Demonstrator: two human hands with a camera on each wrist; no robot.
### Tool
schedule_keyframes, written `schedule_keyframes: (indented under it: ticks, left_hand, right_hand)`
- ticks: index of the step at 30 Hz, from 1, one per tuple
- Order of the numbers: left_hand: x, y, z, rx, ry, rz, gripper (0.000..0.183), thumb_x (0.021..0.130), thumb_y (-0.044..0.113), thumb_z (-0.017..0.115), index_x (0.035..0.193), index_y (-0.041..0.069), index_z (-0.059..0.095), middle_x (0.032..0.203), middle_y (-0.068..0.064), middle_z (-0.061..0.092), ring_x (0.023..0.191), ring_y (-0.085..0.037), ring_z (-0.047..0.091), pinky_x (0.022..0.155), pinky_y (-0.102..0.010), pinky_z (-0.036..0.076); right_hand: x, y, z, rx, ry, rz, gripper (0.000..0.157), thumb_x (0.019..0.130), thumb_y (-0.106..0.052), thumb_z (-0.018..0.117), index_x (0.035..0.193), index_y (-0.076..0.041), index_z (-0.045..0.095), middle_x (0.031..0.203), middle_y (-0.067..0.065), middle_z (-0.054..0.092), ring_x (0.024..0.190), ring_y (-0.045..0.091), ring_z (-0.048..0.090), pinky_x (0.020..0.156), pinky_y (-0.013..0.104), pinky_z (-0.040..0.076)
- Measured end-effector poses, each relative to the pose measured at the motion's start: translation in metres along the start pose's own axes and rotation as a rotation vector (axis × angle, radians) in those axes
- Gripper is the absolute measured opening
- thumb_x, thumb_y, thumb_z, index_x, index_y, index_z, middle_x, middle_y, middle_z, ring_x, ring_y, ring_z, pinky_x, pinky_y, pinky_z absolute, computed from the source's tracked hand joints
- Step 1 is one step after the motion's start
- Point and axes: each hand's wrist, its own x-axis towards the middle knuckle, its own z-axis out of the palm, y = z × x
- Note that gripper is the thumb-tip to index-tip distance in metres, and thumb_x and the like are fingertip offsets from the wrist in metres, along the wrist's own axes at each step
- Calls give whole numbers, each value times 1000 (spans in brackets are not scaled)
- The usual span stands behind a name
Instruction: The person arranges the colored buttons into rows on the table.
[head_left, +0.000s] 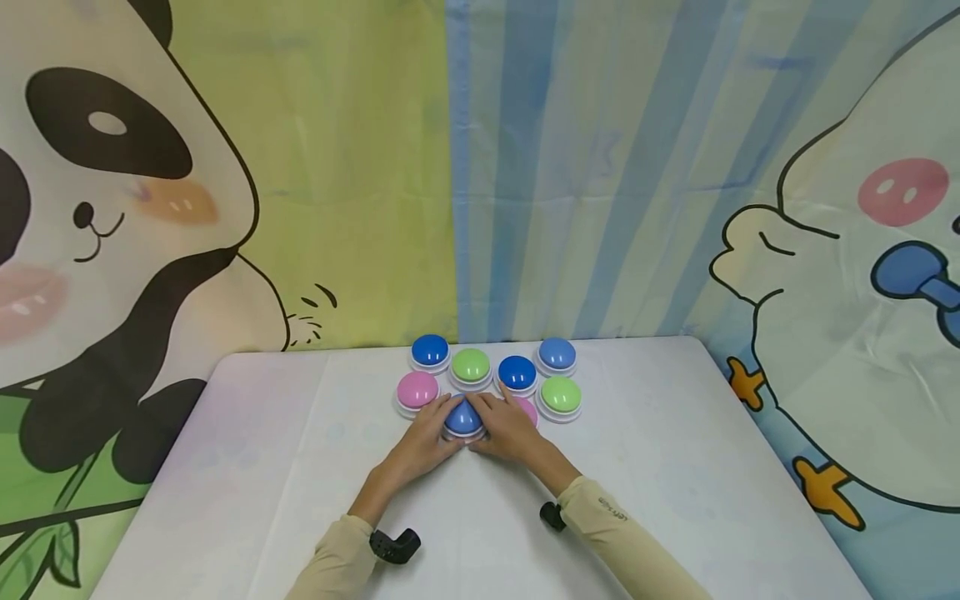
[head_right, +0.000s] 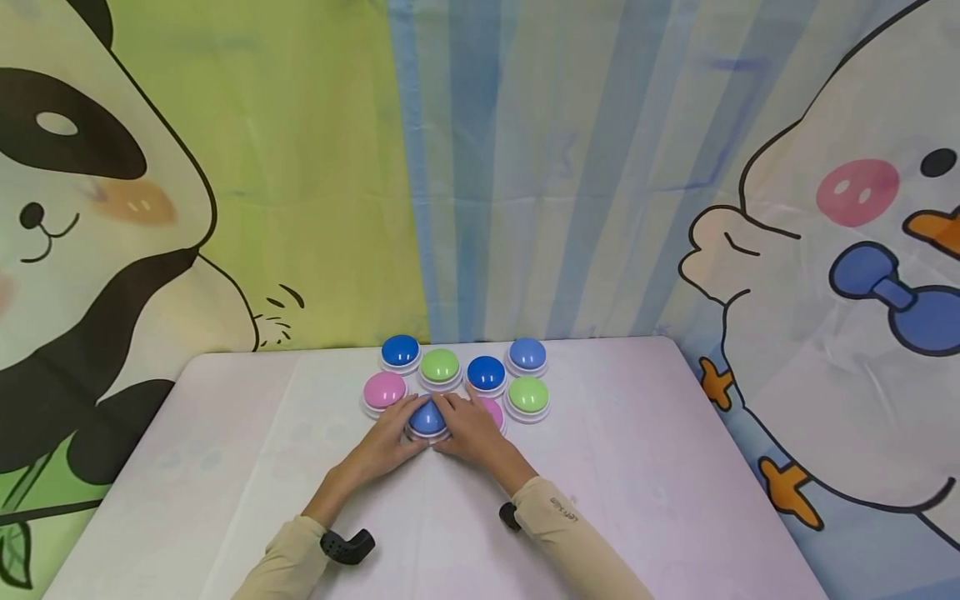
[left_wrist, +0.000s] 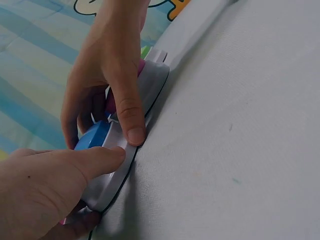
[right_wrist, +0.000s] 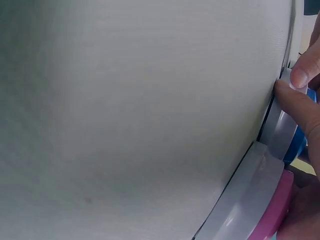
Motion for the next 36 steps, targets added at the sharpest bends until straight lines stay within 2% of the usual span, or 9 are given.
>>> schedule_keyframes:
  ticks: [12, 15, 18, 21, 23, 30, 36]
  left_hand:
    - [0, 3, -4, 17, 20, 18, 74, 81, 26, 79, 144, 12, 44, 144, -17, 48, 134, -35, 45, 107, -51, 44]
    - [-2, 3, -6, 11, 27, 24, 75, 80, 27, 80, 144, 15, 44, 144, -15, 49, 133, -33, 46, 107, -49, 45]
    - [-4, 4, -10, -11, 44, 42, 74, 78, 26, 81, 143, 16, 46, 142, -13, 51, 131, -31, 48, 106, -48, 46]
    - [-7, 7, -16, -32, 65, 58, 75, 76, 26, 83, 141, 16, 48, 139, -10, 52, 129, -28, 49, 105, -46, 47]
    - [-9, 8, -20, -41, 83, 72, 75, 74, 27, 84, 140, 16, 50, 138, -8, 53, 128, -26, 50, 104, -45, 48]
    - [-13, 4, -32, -56, 143, 122, 76, 70, 30, 87, 137, 19, 54, 135, -4, 55, 126, -23, 52, 104, -45, 48]
    - [-16, 0, -36, -38, 158, 173, 77, 68, 32, 88, 136, 19, 54, 134, -4, 55, 122, -23, 53, 99, -44, 52]
  right_hand:
    - [-5, 1, -3, 20, 96, -79, 83, 77, -46, 79, 142, -9, 45, 134, 8, 58, 129, 22, 52, 120, 49, 25]
    - [-6, 2, -3, 21, 110, -80, 83, 76, -48, 79, 142, -10, 45, 134, 7, 58, 130, 21, 52, 120, 48, 26]
    - [-8, 2, -3, 59, 114, -64, 84, 76, -47, 79, 144, -12, 44, 134, 6, 57, 128, 22, 53, 115, 43, 37]
    - [-11, 1, -4, 133, 136, -56, 85, 75, -43, 81, 145, -14, 43, 133, 7, 56, 123, 22, 54, 104, 38, 49]
    - [-13, -1, -5, 166, 165, -71, 85, 75, -41, 82, 145, -15, 44, 132, 7, 55, 120, 20, 55, 97, 34, 53]
    - [-15, -6, -10, 174, 298, -163, 82, 75, -41, 82, 143, -11, 47, 129, 8, 56, 116, 20, 57, 94, 30, 54]
    - [-16, -12, -14, 202, 291, -170, 83, 75, -41, 82, 143, -11, 46, 130, 10, 56, 118, 21, 57, 95, 32, 54]
